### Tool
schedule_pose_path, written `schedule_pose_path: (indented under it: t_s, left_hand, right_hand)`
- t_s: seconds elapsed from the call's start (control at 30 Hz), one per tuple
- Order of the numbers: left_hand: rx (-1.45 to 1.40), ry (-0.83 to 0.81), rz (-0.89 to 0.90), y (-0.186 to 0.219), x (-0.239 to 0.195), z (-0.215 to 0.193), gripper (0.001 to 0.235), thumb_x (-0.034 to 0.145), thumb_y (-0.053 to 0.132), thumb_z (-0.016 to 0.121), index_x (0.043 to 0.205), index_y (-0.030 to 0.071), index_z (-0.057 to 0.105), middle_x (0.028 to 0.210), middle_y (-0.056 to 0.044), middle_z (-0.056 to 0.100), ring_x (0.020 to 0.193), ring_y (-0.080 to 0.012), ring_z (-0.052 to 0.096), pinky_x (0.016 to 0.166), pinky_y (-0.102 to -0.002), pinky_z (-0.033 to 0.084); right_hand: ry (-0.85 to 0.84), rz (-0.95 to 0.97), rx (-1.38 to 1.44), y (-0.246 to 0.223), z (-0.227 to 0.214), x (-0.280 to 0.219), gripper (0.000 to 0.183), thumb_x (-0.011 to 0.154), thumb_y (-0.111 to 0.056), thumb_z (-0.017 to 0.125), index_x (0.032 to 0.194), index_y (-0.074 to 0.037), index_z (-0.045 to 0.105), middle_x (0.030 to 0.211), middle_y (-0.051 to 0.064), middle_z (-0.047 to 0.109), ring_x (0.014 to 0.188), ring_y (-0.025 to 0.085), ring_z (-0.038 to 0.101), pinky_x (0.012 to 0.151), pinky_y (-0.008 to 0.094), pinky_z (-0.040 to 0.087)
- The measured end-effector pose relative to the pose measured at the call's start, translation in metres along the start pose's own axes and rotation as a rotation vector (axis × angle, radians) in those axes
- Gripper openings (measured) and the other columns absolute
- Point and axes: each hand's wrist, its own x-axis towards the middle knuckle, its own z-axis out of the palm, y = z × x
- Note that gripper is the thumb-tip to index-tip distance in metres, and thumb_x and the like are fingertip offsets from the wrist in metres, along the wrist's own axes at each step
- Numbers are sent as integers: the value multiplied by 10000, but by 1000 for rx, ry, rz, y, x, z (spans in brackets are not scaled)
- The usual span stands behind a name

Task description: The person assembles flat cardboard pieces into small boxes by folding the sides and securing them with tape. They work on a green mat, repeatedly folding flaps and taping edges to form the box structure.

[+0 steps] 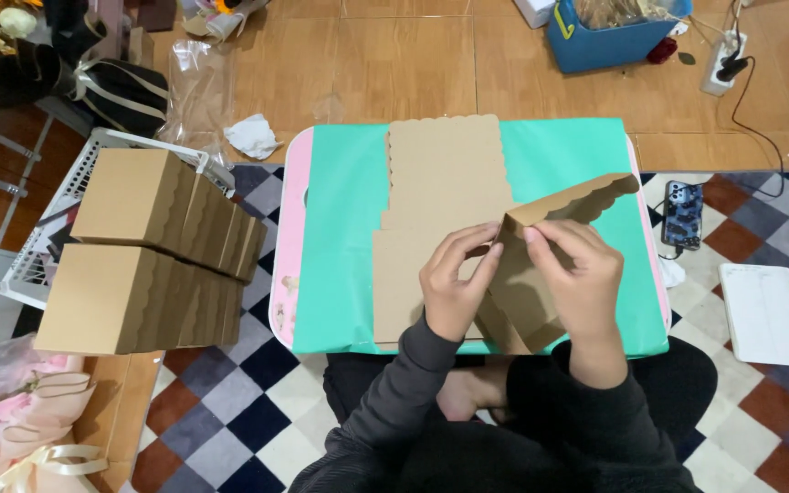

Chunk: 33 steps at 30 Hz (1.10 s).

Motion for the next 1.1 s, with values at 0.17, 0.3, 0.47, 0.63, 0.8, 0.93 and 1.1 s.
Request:
schedule_pose_path:
  t_s: [0.17, 0.3, 0.47, 0.63, 0.8, 0.93, 1.1]
  left_hand:
    - [-182, 13, -238, 0, -11, 5, 130, 965, 73, 715, 1094, 60, 733, 1057, -100, 738, 1003, -270, 741, 829, -376, 637]
    - [-148, -39, -208, 7, -3, 5, 111, 987, 143, 713, 1091, 110, 731, 1066, -49, 706, 1037, -249, 721, 888, -383, 619]
    - [-125, -64, -151, 6, -8, 3, 89, 972, 157, 734, 1060, 156, 749, 1064, -14, 676, 1096, -243, 697, 972, -443, 570]
    - [-59, -51, -104, -3, -21, 8, 119, 912, 144, 789, 1020, 181, 756, 1048, -6, 646, 1100, -254, 675, 1069, -496, 503]
    - [193, 44, 94, -4, -22, 9, 56, 937, 197, 791, 917, 218, 743, 1049, 52, 608, 1101, -236, 646, 1110, -533, 421]
    - [239, 84, 138, -9, -22, 7, 128, 837, 144, 864, 841, 201, 750, 928, 53, 651, 990, -233, 691, 1060, -497, 452]
    - [195, 126, 79, -13, -20, -1, 117, 845, 108, 841, 856, 187, 755, 900, 60, 665, 937, -230, 711, 1032, -503, 477]
  right_hand:
    - [193, -31, -24, 3, 20, -30, 134, 1004, 109, 701, 1084, 22, 763, 956, 135, 737, 885, 324, 700, 853, 432, 543]
    - [201, 25, 64, -4, 24, -32, 128, 988, 129, 715, 1051, 29, 762, 943, 150, 740, 881, 324, 712, 828, 436, 545]
    - [160, 146, 288, 5, 19, -37, 45, 969, 98, 728, 1001, 69, 740, 914, 169, 698, 870, 204, 640, 847, 407, 544]
    - [152, 218, 410, 11, 18, -44, 47, 934, 105, 739, 968, 73, 737, 900, 173, 686, 872, 194, 645, 846, 382, 551]
    - [118, 234, 425, 5, 15, -45, 66, 908, 102, 758, 965, 68, 755, 889, 177, 678, 832, 172, 613, 810, 369, 547]
    - [126, 235, 397, 8, 22, -52, 70, 907, 93, 767, 965, 56, 754, 875, 173, 668, 810, 172, 609, 792, 367, 542]
    - [91, 246, 328, -10, 27, -55, 123, 962, 67, 715, 1073, 50, 764, 991, 184, 719, 899, 194, 662, 832, 398, 561]
